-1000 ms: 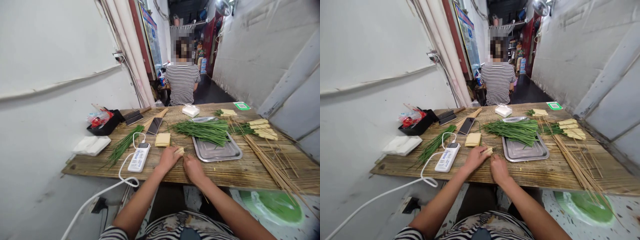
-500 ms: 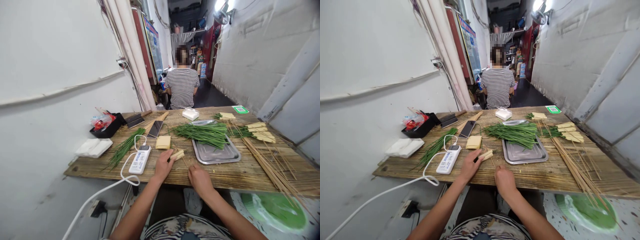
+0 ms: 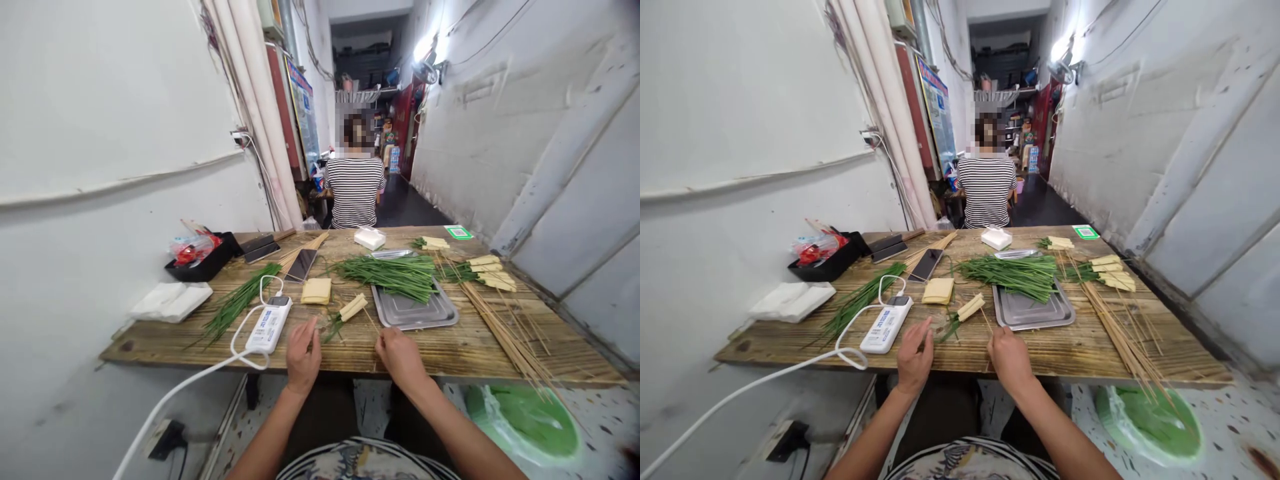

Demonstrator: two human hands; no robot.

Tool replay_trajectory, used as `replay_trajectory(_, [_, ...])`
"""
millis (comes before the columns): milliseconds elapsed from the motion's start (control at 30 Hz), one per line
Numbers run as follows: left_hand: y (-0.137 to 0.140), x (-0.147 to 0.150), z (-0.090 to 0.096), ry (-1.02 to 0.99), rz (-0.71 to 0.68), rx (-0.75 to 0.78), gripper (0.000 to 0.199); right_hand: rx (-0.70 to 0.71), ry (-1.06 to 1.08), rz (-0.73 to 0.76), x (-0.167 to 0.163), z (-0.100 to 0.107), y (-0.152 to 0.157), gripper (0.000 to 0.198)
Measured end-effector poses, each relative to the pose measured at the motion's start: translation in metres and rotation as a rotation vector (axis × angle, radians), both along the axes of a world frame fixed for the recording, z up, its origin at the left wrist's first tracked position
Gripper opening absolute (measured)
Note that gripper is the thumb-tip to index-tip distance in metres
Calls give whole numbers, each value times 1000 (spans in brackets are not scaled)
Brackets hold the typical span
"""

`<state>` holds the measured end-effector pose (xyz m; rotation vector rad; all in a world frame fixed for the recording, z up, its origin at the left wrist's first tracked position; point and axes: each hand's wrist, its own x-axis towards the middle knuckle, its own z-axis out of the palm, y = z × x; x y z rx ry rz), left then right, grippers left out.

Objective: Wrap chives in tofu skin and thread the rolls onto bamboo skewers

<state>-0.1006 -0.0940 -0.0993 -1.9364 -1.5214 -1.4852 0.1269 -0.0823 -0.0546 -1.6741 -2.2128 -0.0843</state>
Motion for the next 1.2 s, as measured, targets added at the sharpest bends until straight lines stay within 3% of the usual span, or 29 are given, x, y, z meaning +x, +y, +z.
replay_trajectory(100, [1, -1, 0, -8, -2, -36, 31, 132, 32, -32, 25, 1, 1, 18])
replay_trajectory(200, [2, 0, 2, -10, -15, -84, 32, 159, 50, -115, 54, 1, 0, 18])
replay_trajectory(433, [4, 0, -4, -8, -26, -115, 30, -130, -10, -367, 106, 5, -2, 21])
replay_trajectory(567, [9, -4, 0, 1, -53, -158, 29, -272, -68, -318, 143, 9, 4, 24])
replay_trajectory(667, [27, -12, 9, 55, -61, -206, 29, -161, -136, -258, 154, 21, 7, 27])
replay_trajectory(733, [44, -19, 14, 59, -12, -213, 28, 31, -145, -175, 137, 34, 11, 31])
replay_trajectory(800, [61, -25, 15, 56, 56, -219, 25, 134, -42, 30, 95, 45, 22, 29])
replay_trajectory(900, [77, -27, 12, 81, 115, -241, 22, 80, 148, 397, 7, 49, 54, 23])
replay_trajectory(1000, [78, -24, 9, 129, 131, -275, 22, 10, 201, 560, -70, 35, 97, 17])
replay_trajectory(1100, [72, -21, 9, 173, 108, -289, 24, -17, 164, 625, -109, 15, 133, 15])
replay_trajectory(1200, [68, -20, 12, 167, 64, -323, 26, -35, 149, 678, -116, 0, 150, 11])
